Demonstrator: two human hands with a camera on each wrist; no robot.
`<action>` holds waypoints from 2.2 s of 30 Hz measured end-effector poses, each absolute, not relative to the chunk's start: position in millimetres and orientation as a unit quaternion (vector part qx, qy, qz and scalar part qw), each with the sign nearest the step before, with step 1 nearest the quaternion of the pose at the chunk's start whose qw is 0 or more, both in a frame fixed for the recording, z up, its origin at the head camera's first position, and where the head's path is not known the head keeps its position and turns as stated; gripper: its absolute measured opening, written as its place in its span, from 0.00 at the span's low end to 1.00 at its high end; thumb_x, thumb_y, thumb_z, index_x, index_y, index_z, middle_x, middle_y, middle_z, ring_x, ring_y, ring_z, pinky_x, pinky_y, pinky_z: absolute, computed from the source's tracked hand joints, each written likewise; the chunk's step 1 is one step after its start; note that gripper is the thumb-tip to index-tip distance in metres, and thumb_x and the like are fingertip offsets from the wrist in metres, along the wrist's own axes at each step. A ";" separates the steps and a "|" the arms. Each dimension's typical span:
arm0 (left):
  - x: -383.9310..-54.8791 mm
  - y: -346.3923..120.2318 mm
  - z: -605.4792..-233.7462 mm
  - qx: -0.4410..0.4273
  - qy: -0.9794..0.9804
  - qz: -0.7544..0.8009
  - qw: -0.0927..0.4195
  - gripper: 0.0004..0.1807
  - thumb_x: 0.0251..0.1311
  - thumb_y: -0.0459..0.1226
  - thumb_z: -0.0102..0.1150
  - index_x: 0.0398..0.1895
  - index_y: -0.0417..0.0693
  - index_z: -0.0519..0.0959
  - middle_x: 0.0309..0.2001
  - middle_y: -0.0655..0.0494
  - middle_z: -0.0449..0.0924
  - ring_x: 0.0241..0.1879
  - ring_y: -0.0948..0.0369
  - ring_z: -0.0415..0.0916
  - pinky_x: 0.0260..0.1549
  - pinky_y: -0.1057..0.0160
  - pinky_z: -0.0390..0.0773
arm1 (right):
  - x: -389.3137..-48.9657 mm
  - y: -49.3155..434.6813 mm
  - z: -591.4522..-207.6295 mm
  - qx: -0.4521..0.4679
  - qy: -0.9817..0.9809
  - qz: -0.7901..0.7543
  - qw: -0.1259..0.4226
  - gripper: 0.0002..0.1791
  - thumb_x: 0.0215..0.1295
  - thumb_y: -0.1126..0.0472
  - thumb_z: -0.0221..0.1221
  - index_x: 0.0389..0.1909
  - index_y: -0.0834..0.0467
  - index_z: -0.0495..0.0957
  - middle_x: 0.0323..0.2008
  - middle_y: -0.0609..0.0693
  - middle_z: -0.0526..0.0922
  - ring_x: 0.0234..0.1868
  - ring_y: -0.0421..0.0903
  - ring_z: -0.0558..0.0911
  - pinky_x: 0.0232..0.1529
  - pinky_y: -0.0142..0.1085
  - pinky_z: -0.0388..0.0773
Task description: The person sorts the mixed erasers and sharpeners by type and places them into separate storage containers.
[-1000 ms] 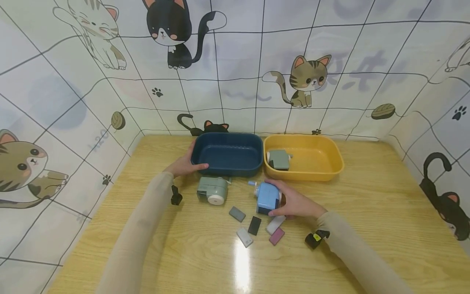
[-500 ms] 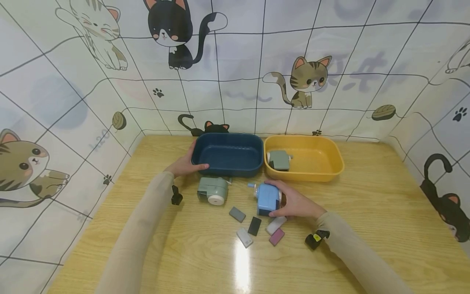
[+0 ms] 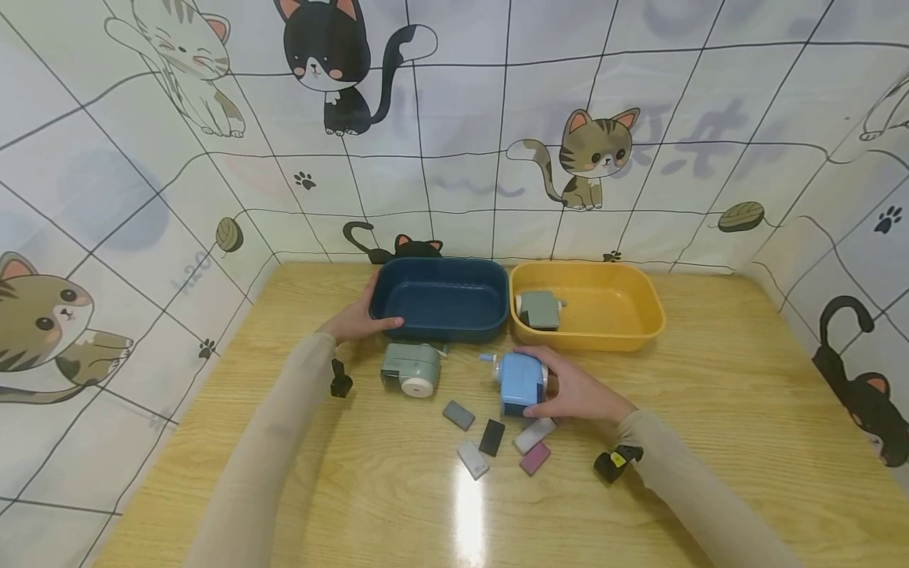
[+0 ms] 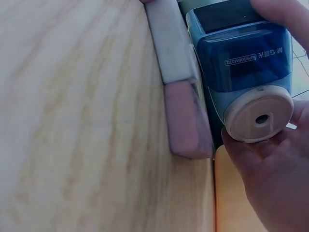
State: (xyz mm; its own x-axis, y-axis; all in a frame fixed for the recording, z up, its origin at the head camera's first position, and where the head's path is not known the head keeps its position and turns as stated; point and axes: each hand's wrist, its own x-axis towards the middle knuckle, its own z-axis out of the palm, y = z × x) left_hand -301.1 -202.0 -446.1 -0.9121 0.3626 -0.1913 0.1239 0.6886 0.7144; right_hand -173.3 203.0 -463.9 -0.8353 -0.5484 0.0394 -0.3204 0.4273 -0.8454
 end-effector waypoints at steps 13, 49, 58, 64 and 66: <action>-302.3 -203.0 -448.2 0.134 0.904 0.373 0.158 0.64 0.55 0.55 0.67 0.76 0.55 0.25 0.76 0.44 0.30 0.72 0.40 0.41 0.65 0.40 0.49 | -171.1 208.1 -442.8 -0.244 0.853 -0.449 0.107 0.53 0.45 0.49 0.76 0.72 0.48 0.59 0.66 0.52 0.65 0.60 0.55 0.68 0.59 0.58 0.62; -303.9 -203.6 -449.6 0.137 0.901 0.380 0.157 0.64 0.54 0.56 0.67 0.77 0.55 0.26 0.76 0.41 0.35 0.71 0.40 0.44 0.65 0.41 0.50 | -188.9 244.9 -410.3 -0.259 0.873 -0.413 0.035 0.51 0.45 0.58 0.76 0.71 0.57 0.60 0.67 0.62 0.63 0.60 0.60 0.67 0.59 0.60 0.63; -302.3 -202.2 -447.3 0.134 0.905 0.372 0.158 0.64 0.54 0.55 0.67 0.76 0.53 0.26 0.76 0.41 0.35 0.71 0.39 0.45 0.65 0.41 0.50 | -193.7 251.3 -407.6 -0.255 0.872 -0.416 0.037 0.51 0.47 0.58 0.75 0.72 0.58 0.59 0.65 0.61 0.65 0.58 0.58 0.67 0.57 0.59 0.63; -303.4 -202.8 -448.5 0.138 0.903 0.375 0.155 0.64 0.55 0.55 0.67 0.77 0.54 0.26 0.76 0.42 0.35 0.72 0.41 0.44 0.66 0.42 0.50 | -197.8 255.5 -406.2 -0.245 0.872 -0.422 0.042 0.51 0.47 0.59 0.76 0.71 0.57 0.59 0.64 0.60 0.65 0.59 0.59 0.68 0.58 0.61 0.62; -303.2 -203.1 -448.2 0.140 0.902 0.378 0.156 0.64 0.55 0.55 0.67 0.76 0.54 0.26 0.76 0.42 0.35 0.72 0.41 0.44 0.66 0.42 0.49 | -199.2 257.1 -405.1 -0.247 0.871 -0.422 0.044 0.51 0.48 0.59 0.76 0.71 0.57 0.59 0.64 0.61 0.65 0.59 0.60 0.67 0.58 0.62 0.62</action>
